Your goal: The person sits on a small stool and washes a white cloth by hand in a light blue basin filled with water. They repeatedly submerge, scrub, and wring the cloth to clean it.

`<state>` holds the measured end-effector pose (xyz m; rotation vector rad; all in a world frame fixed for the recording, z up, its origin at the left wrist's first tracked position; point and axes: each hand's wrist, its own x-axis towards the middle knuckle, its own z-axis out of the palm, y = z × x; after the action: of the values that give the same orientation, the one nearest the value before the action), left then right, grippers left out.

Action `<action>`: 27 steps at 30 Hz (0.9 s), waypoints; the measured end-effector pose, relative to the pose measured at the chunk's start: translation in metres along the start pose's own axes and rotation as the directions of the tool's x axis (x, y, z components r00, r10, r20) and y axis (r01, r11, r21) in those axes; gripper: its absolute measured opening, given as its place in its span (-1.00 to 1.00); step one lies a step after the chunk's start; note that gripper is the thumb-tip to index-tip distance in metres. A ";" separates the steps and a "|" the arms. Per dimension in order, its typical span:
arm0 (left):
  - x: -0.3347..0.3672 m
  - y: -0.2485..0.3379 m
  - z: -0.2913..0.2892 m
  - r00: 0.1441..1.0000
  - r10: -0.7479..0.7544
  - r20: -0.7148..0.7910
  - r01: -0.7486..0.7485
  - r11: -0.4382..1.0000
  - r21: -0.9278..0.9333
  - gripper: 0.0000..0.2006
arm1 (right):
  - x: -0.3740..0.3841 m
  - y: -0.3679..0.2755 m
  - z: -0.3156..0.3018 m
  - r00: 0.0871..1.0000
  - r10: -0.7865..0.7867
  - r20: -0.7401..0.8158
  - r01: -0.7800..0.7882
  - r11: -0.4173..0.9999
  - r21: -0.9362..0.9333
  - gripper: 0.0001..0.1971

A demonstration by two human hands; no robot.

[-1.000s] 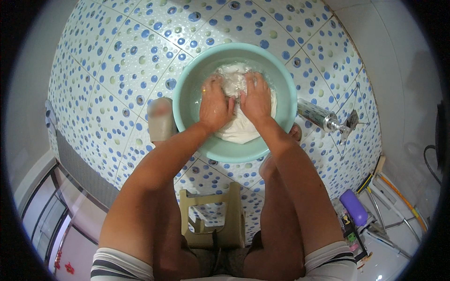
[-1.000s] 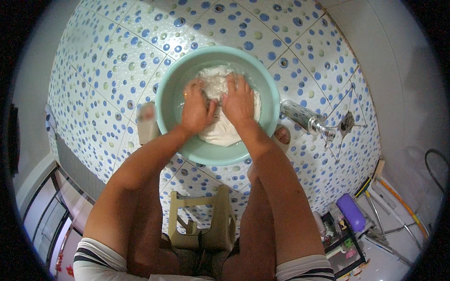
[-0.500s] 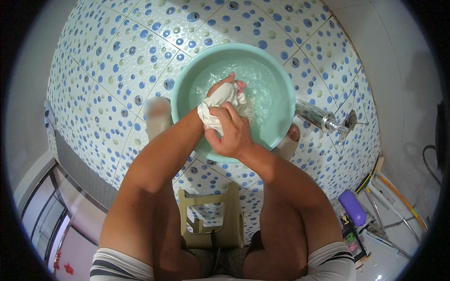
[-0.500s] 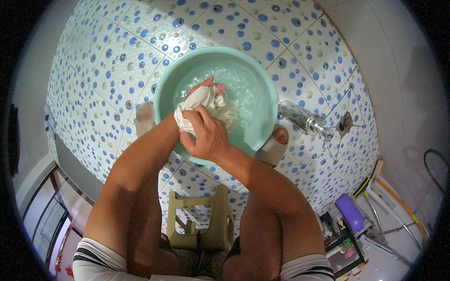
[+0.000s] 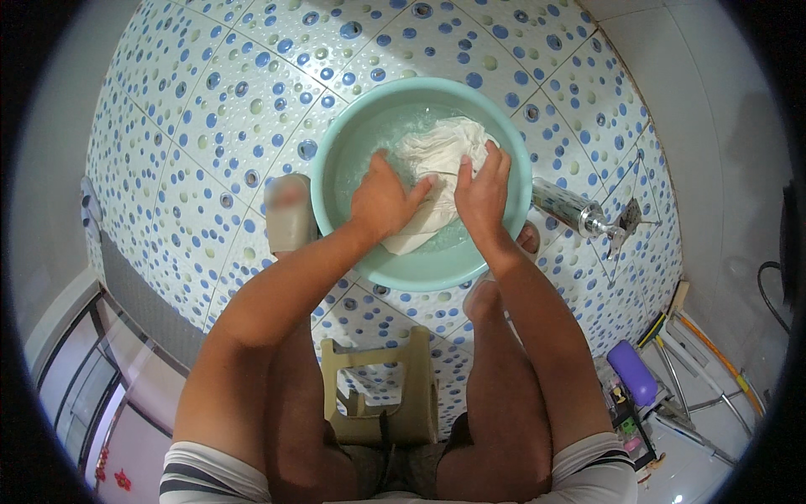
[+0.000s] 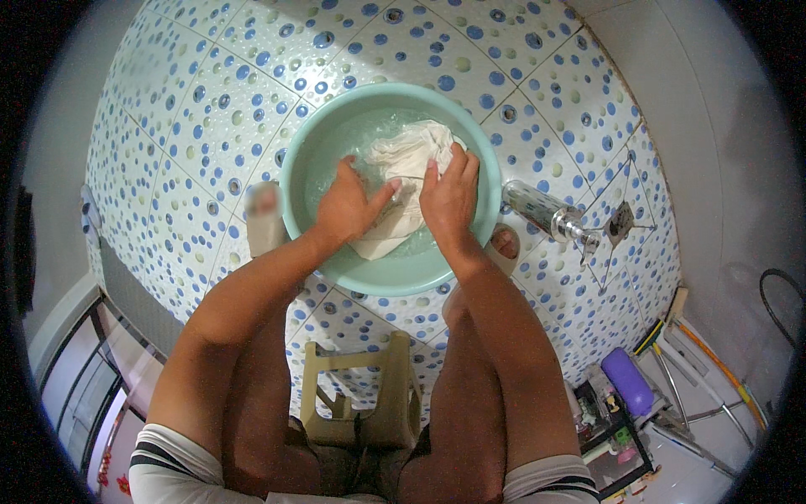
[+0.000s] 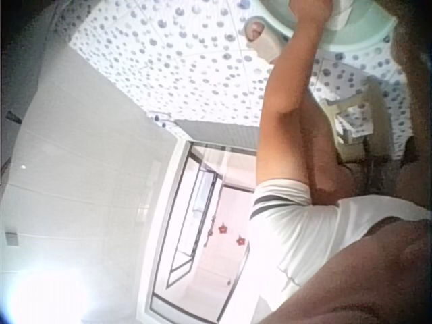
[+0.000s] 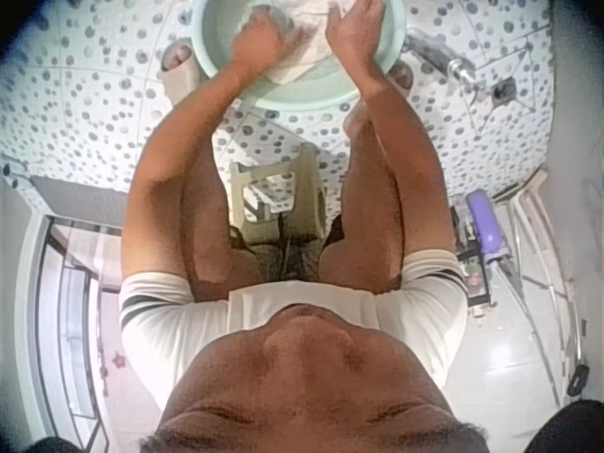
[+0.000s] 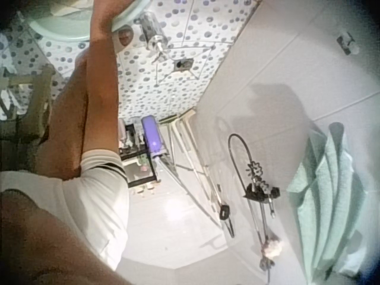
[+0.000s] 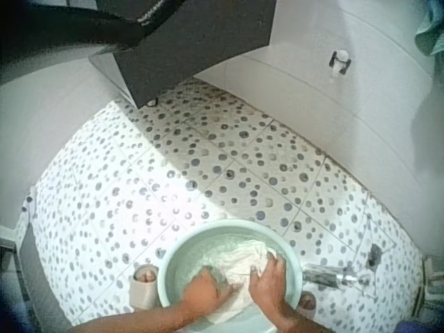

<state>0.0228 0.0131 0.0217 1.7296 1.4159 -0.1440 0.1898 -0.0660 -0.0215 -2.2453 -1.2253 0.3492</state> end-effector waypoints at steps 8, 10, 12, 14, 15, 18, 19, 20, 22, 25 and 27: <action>0.011 -0.042 0.026 0.862 0.149 0.484 -0.465 0.611 0.640 -0.69 | 0.002 -0.005 0.021 0.968 -0.044 0.246 0.107 0.963 -0.249 -0.32; 0.010 -0.048 0.027 0.832 0.319 0.454 -0.555 0.514 0.654 -0.70 | 0.001 0.002 0.024 0.951 -0.001 0.308 0.089 0.958 -0.273 -0.33; 0.001 -0.027 0.004 0.720 0.589 0.368 -0.645 0.371 0.668 -0.65 | 0.004 0.006 0.021 0.938 0.049 0.342 0.061 0.951 -0.304 -0.34; 0.003 -0.015 0.004 0.803 0.464 0.374 -0.595 0.667 0.448 -0.56 | 0.005 0.002 0.018 0.946 0.064 0.316 0.015 0.970 -0.243 -0.36; 0.005 -0.010 0.007 0.832 0.394 0.391 -0.525 0.788 0.321 -0.50 | 0.004 -0.001 0.016 0.949 0.071 0.306 -0.006 0.978 -0.209 -0.38; 0.013 -0.008 0.034 0.979 0.204 -0.006 -0.201 0.958 -0.205 -0.37 | 0.000 -0.017 0.016 0.995 0.097 0.022 -0.099 0.980 0.171 -0.36; 0.017 -0.010 0.038 0.978 0.187 -0.091 -0.204 0.945 -0.257 -0.36 | 0.003 -0.019 0.013 0.996 0.076 0.052 -0.083 0.985 0.152 -0.37; 0.020 -0.004 0.040 0.970 0.173 -0.169 -0.219 0.925 -0.309 -0.34 | 0.008 -0.019 0.008 0.995 0.060 0.079 -0.070 0.989 0.130 -0.37; 0.026 0.012 0.028 0.946 0.236 -0.223 -0.269 0.954 -0.130 -0.36 | 0.013 -0.014 0.010 0.988 -0.008 0.153 0.005 1.000 0.017 -0.39; 0.038 0.004 0.027 0.967 0.254 -0.012 -0.247 0.949 0.194 -0.42 | 0.013 -0.003 0.020 0.958 -0.062 0.281 0.121 0.973 -0.196 -0.50; 0.041 -0.006 0.032 0.943 0.333 -0.006 -0.308 0.878 0.367 -0.43 | 0.013 0.004 0.026 0.953 -0.063 0.297 0.136 0.963 -0.233 -0.51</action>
<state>0.0447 0.0220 -0.0248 2.2713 1.1782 -0.1725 0.1876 -0.0477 -0.0442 -2.3923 -1.6085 0.5214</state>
